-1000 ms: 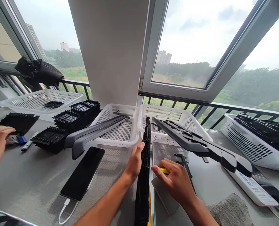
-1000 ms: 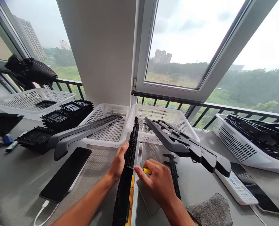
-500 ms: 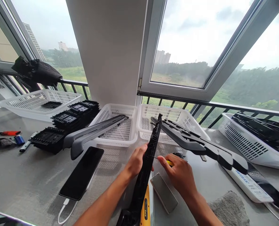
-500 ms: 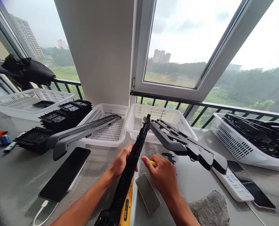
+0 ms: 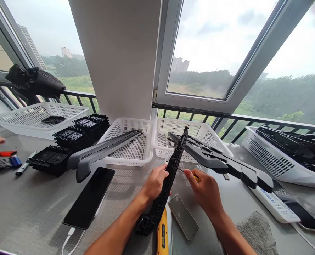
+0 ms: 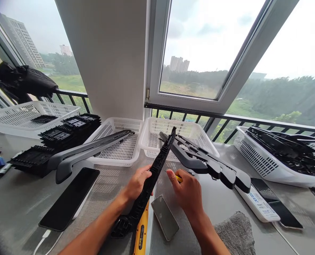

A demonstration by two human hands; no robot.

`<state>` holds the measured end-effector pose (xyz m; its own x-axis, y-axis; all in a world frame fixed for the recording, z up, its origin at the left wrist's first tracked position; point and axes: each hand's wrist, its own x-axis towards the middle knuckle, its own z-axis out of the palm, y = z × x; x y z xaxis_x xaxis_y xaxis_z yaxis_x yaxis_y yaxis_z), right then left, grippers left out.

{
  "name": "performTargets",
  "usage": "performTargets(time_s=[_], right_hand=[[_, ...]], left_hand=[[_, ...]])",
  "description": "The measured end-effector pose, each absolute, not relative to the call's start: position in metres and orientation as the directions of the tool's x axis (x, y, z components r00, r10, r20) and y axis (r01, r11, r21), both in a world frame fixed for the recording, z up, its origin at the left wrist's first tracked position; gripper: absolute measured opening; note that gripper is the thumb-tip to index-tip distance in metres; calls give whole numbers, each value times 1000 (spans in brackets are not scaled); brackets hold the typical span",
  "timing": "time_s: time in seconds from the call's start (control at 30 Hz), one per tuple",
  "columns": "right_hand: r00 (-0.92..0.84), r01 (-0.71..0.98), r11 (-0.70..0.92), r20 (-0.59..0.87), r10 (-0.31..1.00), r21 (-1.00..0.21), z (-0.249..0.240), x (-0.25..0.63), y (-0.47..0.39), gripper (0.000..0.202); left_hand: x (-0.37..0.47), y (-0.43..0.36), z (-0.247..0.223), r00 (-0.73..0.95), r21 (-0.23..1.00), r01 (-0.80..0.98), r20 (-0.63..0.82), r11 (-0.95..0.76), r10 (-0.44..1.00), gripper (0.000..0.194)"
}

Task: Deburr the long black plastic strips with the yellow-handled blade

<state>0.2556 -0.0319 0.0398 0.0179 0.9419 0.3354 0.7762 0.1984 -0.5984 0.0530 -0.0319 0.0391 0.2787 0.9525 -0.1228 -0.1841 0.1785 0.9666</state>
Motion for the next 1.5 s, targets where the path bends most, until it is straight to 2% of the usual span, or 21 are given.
performTargets(time_s=[0.17,0.37,0.57,0.73,0.97,1.23,1.3,1.4,1.5], right_hand=[[-15,738,209,293,956,-642,36,251,-34,81],[-29,740,188,248,968,-645,35,250,-34,81],[-183,673,332,285,941,-662,36,246,-42,67],[-225,673,391,330,917,-628,34,240,-51,64],[-149,659,323,303,941,-679,32,241,-47,69],[-90,594,281,285,954,-754,36,240,-47,68],[-39,510,211,222,974,-834,35,242,-44,65],[-35,294,71,63,997,-953,31,246,-35,62],[-85,189,-15,-31,996,-982,27,249,-29,63]], left_hand=[[57,-37,41,225,977,-167,-90,129,970,22],[61,-39,40,202,980,-154,-91,124,975,35],[60,-39,43,224,960,-234,-98,151,970,54],[61,-42,47,184,955,-265,-88,135,979,57],[63,-42,45,119,937,-316,-117,149,986,51],[63,-41,47,166,929,-333,-113,163,980,49],[62,-41,46,181,926,-331,-127,182,975,49],[62,-41,42,188,919,-344,-134,193,973,49],[63,-40,39,201,912,-358,-134,200,970,49]])
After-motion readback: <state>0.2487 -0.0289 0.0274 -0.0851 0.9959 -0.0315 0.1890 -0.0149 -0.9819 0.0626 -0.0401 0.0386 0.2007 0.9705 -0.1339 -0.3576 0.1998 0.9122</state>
